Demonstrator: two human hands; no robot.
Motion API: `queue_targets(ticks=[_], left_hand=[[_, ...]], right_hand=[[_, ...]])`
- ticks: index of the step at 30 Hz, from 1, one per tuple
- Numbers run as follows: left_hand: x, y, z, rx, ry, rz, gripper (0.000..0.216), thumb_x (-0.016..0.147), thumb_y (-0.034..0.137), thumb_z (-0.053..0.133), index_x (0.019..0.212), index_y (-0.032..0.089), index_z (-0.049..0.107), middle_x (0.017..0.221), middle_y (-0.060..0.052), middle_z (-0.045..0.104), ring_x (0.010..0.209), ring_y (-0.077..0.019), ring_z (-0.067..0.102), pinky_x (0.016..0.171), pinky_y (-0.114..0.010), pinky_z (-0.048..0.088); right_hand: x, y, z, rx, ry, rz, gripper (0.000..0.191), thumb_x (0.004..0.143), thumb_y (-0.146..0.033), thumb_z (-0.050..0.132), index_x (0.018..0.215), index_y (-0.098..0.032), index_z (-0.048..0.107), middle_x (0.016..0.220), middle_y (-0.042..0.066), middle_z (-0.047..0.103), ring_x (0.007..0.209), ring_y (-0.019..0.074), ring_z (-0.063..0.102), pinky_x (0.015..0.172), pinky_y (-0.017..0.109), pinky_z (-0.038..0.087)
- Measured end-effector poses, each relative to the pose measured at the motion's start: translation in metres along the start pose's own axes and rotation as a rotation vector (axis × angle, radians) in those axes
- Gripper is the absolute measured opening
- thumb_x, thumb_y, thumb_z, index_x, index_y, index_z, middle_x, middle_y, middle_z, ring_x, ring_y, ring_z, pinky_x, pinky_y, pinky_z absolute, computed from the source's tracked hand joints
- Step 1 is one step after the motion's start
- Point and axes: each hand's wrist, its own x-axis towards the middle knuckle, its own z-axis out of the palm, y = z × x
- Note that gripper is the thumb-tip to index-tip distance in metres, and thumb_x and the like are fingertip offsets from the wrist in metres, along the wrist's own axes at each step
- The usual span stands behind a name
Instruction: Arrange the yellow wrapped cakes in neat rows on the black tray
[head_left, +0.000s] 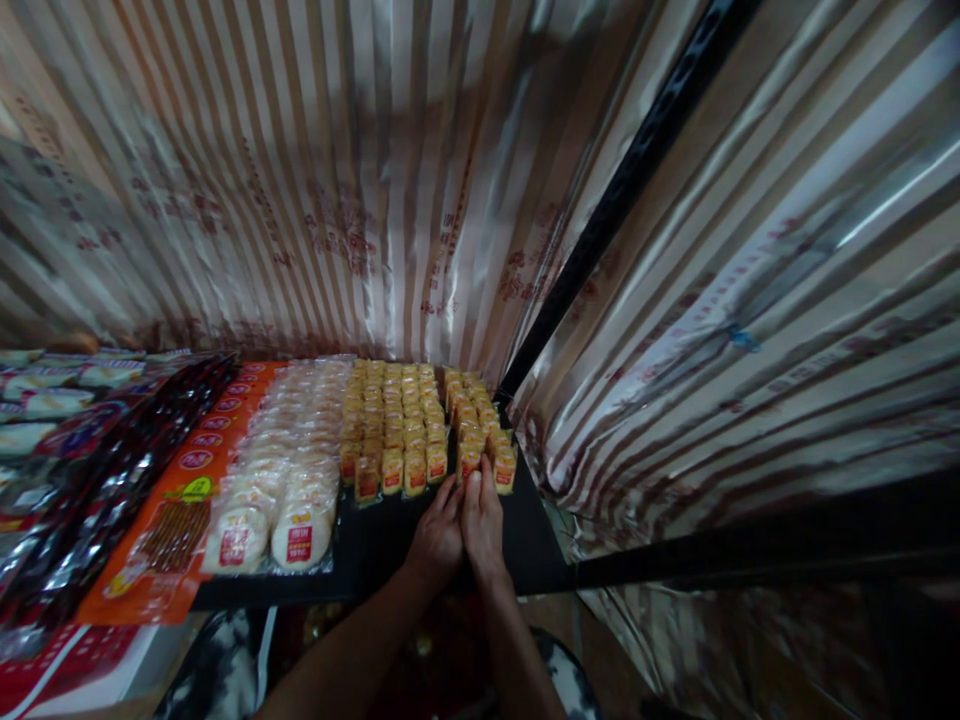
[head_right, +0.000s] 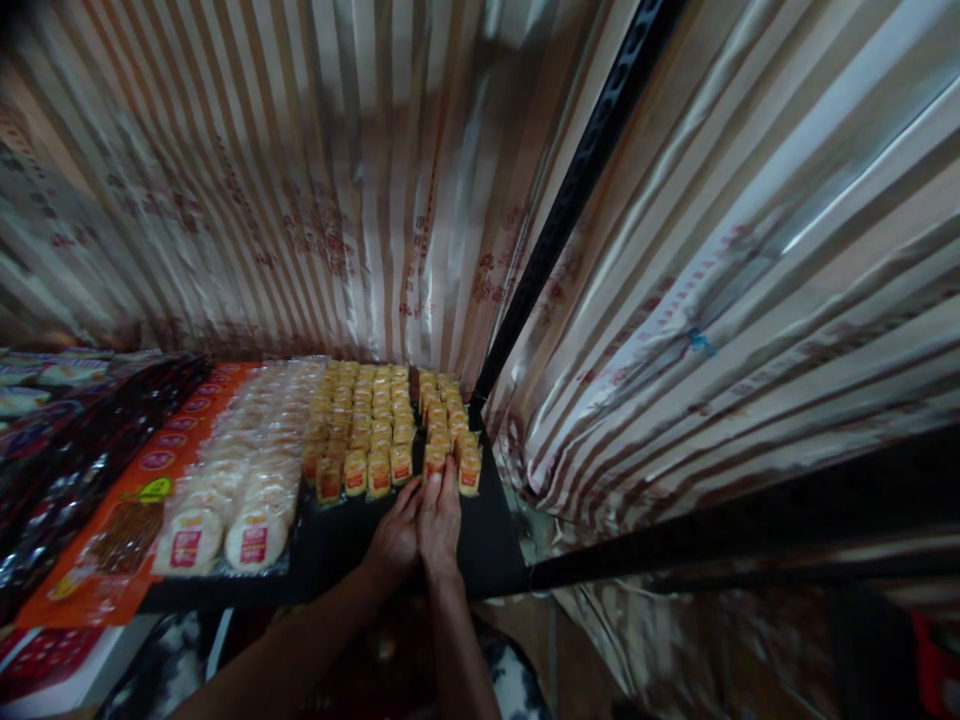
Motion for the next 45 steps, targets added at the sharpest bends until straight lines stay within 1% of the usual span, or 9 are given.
queue_targets(ticks=[3, 9, 12, 20, 25, 30, 35, 41, 45], left_hand=[[-0.001, -0.001, 0.001, -0.022, -0.030, -0.035, 0.048, 0.091, 0.024, 0.039, 0.136, 0.010, 0.031, 0.136, -0.010, 0.042, 0.131, -0.0179, 0.030, 0.106, -0.034, 0.035], [0.002, 0.001, -0.005, -0.048, -0.043, -0.047, 0.048, 0.089, 0.023, 0.043, 0.135, 0.011, 0.034, 0.141, -0.011, 0.035, 0.134, -0.0209, 0.021, 0.107, -0.037, 0.034], [0.004, 0.001, -0.007, -0.083, -0.056, -0.066, 0.051, 0.087, 0.022, 0.045, 0.135, 0.010, 0.032, 0.142, -0.012, 0.033, 0.135, -0.0219, 0.020, 0.108, -0.038, 0.033], [0.003, 0.000, -0.001, -0.168, -0.050, -0.087, 0.053, 0.089, 0.017, 0.038, 0.139, 0.009, 0.023, 0.144, -0.013, 0.027, 0.135, -0.0192, 0.020, 0.110, -0.039, 0.030], [0.002, -0.001, 0.000, -0.156, -0.023, -0.144, 0.055, 0.089, 0.014, 0.034, 0.140, 0.010, 0.016, 0.144, -0.013, 0.027, 0.134, -0.0188, 0.022, 0.108, -0.039, 0.033], [0.001, -0.002, 0.000, -0.112, -0.026, -0.096, 0.052, 0.088, 0.014, 0.038, 0.137, 0.005, 0.024, 0.141, -0.017, 0.032, 0.134, -0.0227, 0.021, 0.107, -0.042, 0.033], [0.002, 0.000, -0.005, -0.114, -0.027, -0.086, 0.050, 0.087, 0.014, 0.037, 0.135, 0.001, 0.028, 0.140, -0.019, 0.033, 0.134, -0.0227, 0.020, 0.108, -0.043, 0.032], [0.001, 0.000, -0.004, -0.089, -0.038, -0.061, 0.046, 0.085, 0.011, 0.037, 0.129, -0.002, 0.037, 0.135, -0.022, 0.039, 0.134, -0.0252, 0.020, 0.107, -0.045, 0.031], [0.000, 0.000, -0.001, -0.072, -0.013, -0.064, 0.045, 0.084, 0.009, 0.036, 0.126, -0.005, 0.040, 0.133, -0.024, 0.040, 0.134, -0.0274, 0.021, 0.106, -0.046, 0.033]], right_hand=[[0.003, -0.003, 0.002, -0.016, 0.008, -0.037, 0.064, 0.087, -0.051, 0.026, 0.134, -0.009, 0.035, 0.142, 0.014, 0.032, 0.131, 0.0213, 0.029, 0.108, 0.039, 0.022], [0.014, -0.002, 0.008, -0.067, 0.009, -0.044, 0.064, 0.086, -0.050, 0.028, 0.131, -0.006, 0.038, 0.137, 0.017, 0.037, 0.130, 0.0227, 0.028, 0.108, 0.040, 0.020], [0.018, -0.002, 0.011, -0.064, -0.003, -0.042, 0.061, 0.086, -0.050, 0.029, 0.129, -0.009, 0.041, 0.134, 0.016, 0.040, 0.127, 0.0227, 0.032, 0.107, 0.040, 0.021], [0.023, -0.007, 0.013, 0.069, -0.041, 0.100, 0.065, 0.085, -0.054, 0.029, 0.133, -0.012, 0.034, 0.137, 0.015, 0.039, 0.127, 0.0219, 0.035, 0.105, 0.036, 0.025], [0.026, -0.008, 0.015, 0.138, -0.074, 0.142, 0.060, 0.084, -0.056, 0.030, 0.127, -0.016, 0.040, 0.128, 0.012, 0.049, 0.117, 0.0209, 0.046, 0.099, 0.035, 0.034], [0.036, -0.007, 0.017, 0.083, -0.020, 0.144, 0.057, 0.084, -0.056, 0.027, 0.116, -0.014, 0.047, 0.118, 0.015, 0.055, 0.111, 0.0232, 0.050, 0.096, 0.037, 0.036], [0.045, -0.001, 0.021, 0.076, 0.005, 0.107, 0.063, 0.084, -0.056, 0.027, 0.126, -0.011, 0.039, 0.126, 0.016, 0.050, 0.119, 0.0230, 0.044, 0.099, 0.037, 0.033], [0.050, 0.005, 0.024, 0.125, -0.079, 0.126, 0.072, 0.083, -0.060, 0.029, 0.137, -0.011, 0.031, 0.143, 0.013, 0.030, 0.133, 0.0225, 0.024, 0.109, 0.041, 0.017], [0.054, 0.003, 0.027, 0.189, -0.143, 0.106, 0.070, 0.083, -0.062, 0.029, 0.136, -0.017, 0.033, 0.142, 0.007, 0.033, 0.132, 0.0190, 0.027, 0.110, 0.038, 0.018]])
